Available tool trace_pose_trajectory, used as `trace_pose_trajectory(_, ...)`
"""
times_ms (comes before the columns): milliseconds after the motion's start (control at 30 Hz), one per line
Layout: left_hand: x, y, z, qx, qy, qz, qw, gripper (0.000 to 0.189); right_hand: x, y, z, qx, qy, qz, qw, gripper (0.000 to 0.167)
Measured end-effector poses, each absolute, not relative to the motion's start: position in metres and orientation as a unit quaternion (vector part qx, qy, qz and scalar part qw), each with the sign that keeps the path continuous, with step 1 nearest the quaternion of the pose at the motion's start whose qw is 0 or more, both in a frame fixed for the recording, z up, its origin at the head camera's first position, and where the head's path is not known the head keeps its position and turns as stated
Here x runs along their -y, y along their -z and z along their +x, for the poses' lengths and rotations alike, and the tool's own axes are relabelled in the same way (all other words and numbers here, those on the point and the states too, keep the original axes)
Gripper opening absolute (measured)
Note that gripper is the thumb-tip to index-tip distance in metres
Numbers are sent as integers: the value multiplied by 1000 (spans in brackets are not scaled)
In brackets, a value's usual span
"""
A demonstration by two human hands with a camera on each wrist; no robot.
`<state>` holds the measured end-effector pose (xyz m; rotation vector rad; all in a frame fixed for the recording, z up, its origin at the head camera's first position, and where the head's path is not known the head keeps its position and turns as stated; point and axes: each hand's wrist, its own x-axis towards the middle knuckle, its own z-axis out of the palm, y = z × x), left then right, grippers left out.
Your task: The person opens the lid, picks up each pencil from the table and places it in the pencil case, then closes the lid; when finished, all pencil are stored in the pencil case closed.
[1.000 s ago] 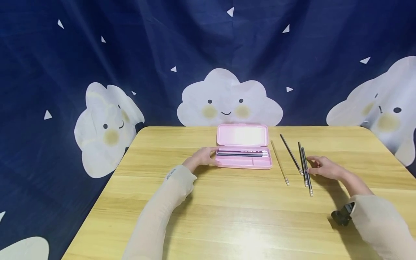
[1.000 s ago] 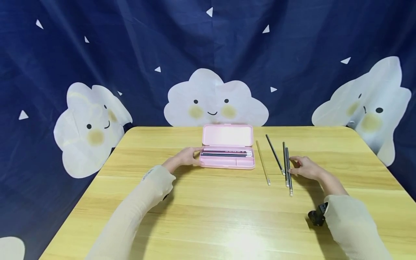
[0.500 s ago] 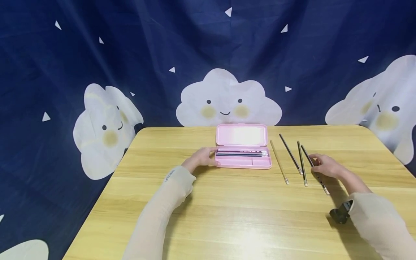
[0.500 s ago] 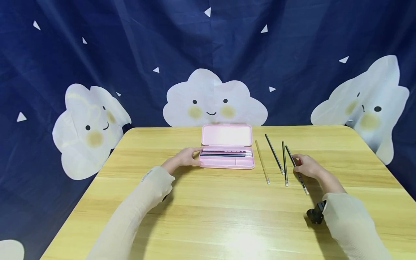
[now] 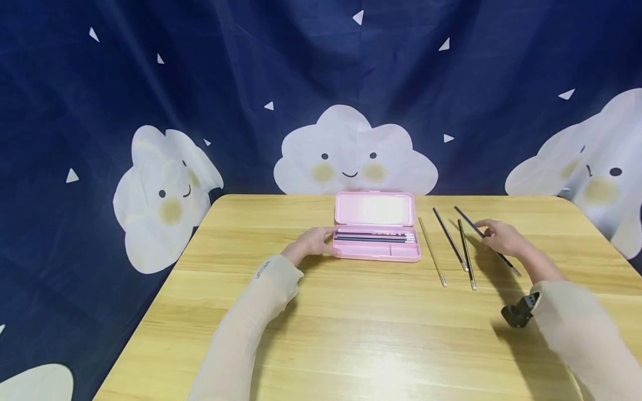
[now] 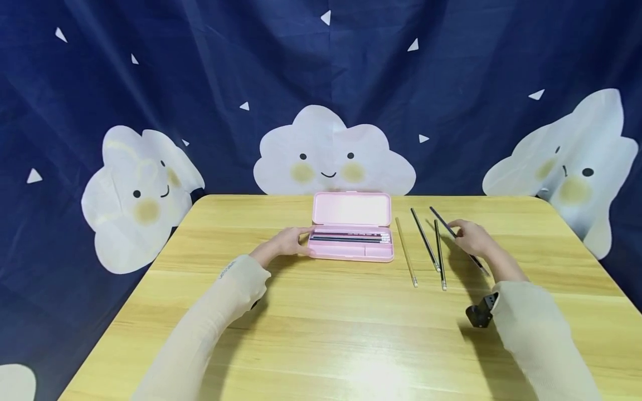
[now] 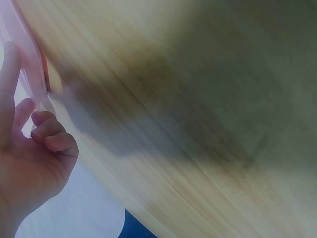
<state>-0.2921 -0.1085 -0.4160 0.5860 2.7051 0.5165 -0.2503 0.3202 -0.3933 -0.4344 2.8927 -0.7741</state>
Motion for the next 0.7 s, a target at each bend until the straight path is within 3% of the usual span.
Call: trace_pose_trajectory(700,107,416,-293,-948,-187,193,170,81,-200,401,-283,-903,319,-285,37,27)
